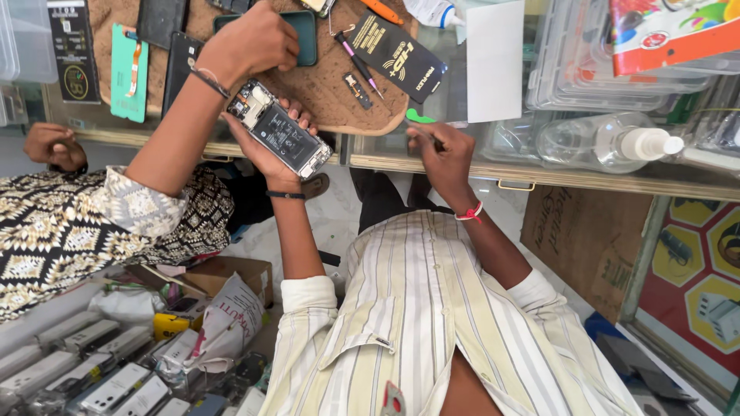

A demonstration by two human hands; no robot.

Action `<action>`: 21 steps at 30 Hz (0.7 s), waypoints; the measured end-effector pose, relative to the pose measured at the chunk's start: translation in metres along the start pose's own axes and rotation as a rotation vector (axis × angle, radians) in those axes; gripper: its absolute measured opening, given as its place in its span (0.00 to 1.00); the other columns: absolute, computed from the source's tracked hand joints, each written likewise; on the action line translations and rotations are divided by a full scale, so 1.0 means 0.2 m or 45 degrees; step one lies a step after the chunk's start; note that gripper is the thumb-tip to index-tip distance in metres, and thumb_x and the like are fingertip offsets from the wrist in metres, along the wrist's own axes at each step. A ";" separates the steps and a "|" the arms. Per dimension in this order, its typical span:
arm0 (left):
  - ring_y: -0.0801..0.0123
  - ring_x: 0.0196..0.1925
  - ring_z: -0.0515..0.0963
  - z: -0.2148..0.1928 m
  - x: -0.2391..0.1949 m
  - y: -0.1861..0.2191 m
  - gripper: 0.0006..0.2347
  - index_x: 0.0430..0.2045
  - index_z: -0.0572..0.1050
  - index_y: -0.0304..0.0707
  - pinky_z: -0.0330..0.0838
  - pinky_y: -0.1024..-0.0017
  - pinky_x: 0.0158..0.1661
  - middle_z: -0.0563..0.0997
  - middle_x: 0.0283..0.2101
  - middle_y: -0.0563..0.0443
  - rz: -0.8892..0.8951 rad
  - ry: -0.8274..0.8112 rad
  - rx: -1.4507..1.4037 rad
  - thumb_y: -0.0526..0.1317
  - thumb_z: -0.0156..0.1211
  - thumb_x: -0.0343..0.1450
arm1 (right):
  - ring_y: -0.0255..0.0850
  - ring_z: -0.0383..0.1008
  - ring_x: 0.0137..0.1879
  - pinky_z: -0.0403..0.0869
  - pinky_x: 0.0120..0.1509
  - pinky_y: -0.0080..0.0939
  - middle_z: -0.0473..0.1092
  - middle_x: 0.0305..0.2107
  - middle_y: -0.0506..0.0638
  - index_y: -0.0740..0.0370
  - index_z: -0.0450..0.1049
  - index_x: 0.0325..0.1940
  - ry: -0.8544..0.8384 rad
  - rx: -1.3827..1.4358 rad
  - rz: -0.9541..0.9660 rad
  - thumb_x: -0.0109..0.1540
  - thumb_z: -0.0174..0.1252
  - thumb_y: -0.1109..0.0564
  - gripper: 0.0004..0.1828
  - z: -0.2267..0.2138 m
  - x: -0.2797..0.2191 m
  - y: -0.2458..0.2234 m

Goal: The person disassembles a smartphone, removes the battery, and uses a metal tool to pry and adjust internal components. The person then applies adhesive from a tube to the phone's frame and places a new battery inside.

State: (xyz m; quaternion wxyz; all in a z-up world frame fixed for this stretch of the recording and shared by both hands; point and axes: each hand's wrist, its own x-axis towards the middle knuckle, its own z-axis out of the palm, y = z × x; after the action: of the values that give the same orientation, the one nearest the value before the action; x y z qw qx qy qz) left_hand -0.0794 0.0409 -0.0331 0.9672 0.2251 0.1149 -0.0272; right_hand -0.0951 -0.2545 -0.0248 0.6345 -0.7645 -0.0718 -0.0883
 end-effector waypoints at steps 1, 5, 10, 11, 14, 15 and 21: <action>0.57 0.36 0.71 0.00 0.00 0.00 0.40 0.41 0.70 0.29 0.72 0.60 0.38 0.72 0.35 0.43 -0.015 -0.004 -0.003 0.76 0.41 0.66 | 0.36 0.81 0.35 0.78 0.38 0.32 0.79 0.33 0.54 0.70 0.80 0.46 -0.015 -0.009 0.005 0.64 0.62 0.70 0.07 -0.01 0.00 -0.01; 0.57 0.36 0.71 -0.01 0.01 0.01 0.40 0.40 0.70 0.29 0.72 0.60 0.38 0.71 0.36 0.43 -0.054 -0.038 -0.012 0.76 0.40 0.66 | 0.36 0.79 0.32 0.74 0.35 0.33 0.78 0.28 0.54 0.69 0.82 0.42 -0.012 -0.149 -0.145 0.61 0.66 0.68 0.05 -0.01 -0.01 -0.03; 0.57 0.37 0.71 -0.02 0.01 0.00 0.39 0.40 0.69 0.29 0.72 0.60 0.39 0.71 0.36 0.43 -0.030 -0.036 -0.008 0.75 0.39 0.67 | 0.34 0.69 0.24 0.64 0.28 0.36 0.70 0.18 0.52 0.71 0.77 0.28 0.060 -0.262 -0.164 0.58 0.75 0.63 0.13 -0.01 0.00 0.00; 0.57 0.38 0.71 -0.02 0.01 0.00 0.38 0.40 0.70 0.29 0.72 0.60 0.39 0.70 0.36 0.43 -0.030 -0.034 -0.016 0.74 0.39 0.68 | 0.33 0.68 0.23 0.63 0.28 0.36 0.68 0.17 0.51 0.70 0.74 0.26 0.057 -0.270 -0.176 0.58 0.76 0.63 0.15 -0.01 0.00 0.01; 0.57 0.38 0.71 -0.04 0.01 -0.01 0.38 0.41 0.70 0.29 0.72 0.59 0.39 0.70 0.37 0.43 -0.026 -0.053 -0.033 0.74 0.39 0.69 | 0.33 0.61 0.22 0.59 0.26 0.37 0.62 0.15 0.49 0.68 0.65 0.21 0.054 -0.310 -0.192 0.57 0.77 0.61 0.24 0.00 0.00 0.02; 0.57 0.38 0.71 -0.05 0.01 -0.01 0.38 0.42 0.70 0.28 0.72 0.59 0.39 0.70 0.37 0.43 -0.023 -0.064 -0.037 0.74 0.39 0.69 | 0.34 0.58 0.21 0.58 0.26 0.38 0.60 0.14 0.50 0.68 0.62 0.19 0.061 -0.333 -0.188 0.57 0.78 0.60 0.27 0.00 0.00 0.03; 0.56 0.39 0.71 -0.09 0.03 -0.02 0.37 0.44 0.70 0.28 0.72 0.58 0.41 0.71 0.38 0.42 -0.023 -0.093 -0.084 0.72 0.40 0.69 | 0.31 0.56 0.22 0.56 0.25 0.37 0.58 0.14 0.47 0.65 0.59 0.18 0.037 -0.305 -0.184 0.56 0.78 0.57 0.31 0.00 0.00 0.04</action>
State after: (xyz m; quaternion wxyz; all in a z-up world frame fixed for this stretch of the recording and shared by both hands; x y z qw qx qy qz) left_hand -0.0784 0.0456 -0.0508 0.9773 0.1908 0.0823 -0.0403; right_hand -0.0935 -0.2565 -0.0317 0.5317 -0.8262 -0.1064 -0.1528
